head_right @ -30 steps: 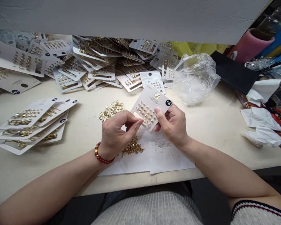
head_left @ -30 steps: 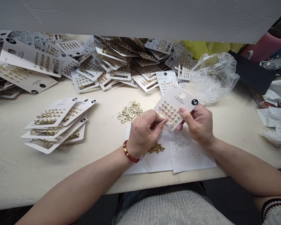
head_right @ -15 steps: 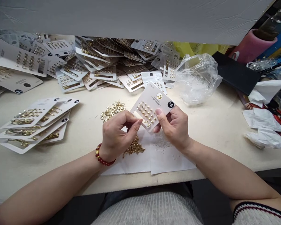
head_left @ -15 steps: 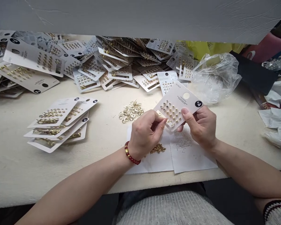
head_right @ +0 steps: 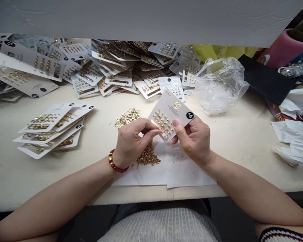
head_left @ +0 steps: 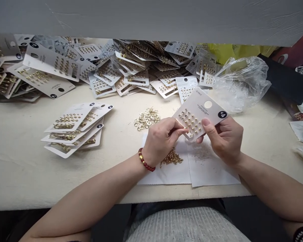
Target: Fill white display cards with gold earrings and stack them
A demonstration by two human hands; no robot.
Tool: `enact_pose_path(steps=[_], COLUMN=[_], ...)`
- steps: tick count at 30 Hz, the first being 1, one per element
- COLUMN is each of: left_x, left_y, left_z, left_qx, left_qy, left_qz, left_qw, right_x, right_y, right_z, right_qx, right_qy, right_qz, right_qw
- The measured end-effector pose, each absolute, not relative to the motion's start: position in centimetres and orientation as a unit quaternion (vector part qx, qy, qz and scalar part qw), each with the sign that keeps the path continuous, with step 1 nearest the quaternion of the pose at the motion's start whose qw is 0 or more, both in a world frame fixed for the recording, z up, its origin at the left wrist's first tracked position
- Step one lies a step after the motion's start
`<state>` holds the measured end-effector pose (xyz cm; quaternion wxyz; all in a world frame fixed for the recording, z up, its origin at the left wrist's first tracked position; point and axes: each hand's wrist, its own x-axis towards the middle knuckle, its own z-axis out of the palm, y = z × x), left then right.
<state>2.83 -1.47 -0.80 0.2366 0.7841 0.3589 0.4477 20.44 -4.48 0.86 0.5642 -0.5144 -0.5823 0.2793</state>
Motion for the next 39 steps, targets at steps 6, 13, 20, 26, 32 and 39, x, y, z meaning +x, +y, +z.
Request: enact_pose_path(steps=[6,13,20,26,32,39], left_x=[0.0,-4.0,-4.6,-5.5,-4.7,-3.0], left_y=[1.2,3.6,4.2,5.0,4.3,2.8], left_z=[-0.5,2.5,1.7,0.1,0.7,1.6], left_qx=[0.726,0.834,0.882,0.901,0.821,0.685], left_qy=[0.360,0.475,0.457,0.395,0.461,0.426], left_qz=[0.491,0.186,0.036,0.136,0.263,0.348], left_qw=[0.321,0.209,0.110,0.116,0.211,0.478], right_x=[21.3,21.6,21.5,21.6,21.6,21.6], right_y=[-3.5,-3.0,-3.0,-3.1,-3.0,-3.0], right_z=[0.2,0.1,-0.1,-0.4,-0.3,-0.4], right_qx=[-0.503,-0.509,-0.509,-0.509,-0.510,-0.504], right_qy=[-0.513,-0.477,-0.475,-0.495,-0.494,-0.498], right_qz=[0.363,0.383,0.385,0.373,0.377,0.376], right_qw=[0.593,0.605,0.606,0.597,0.595,0.598])
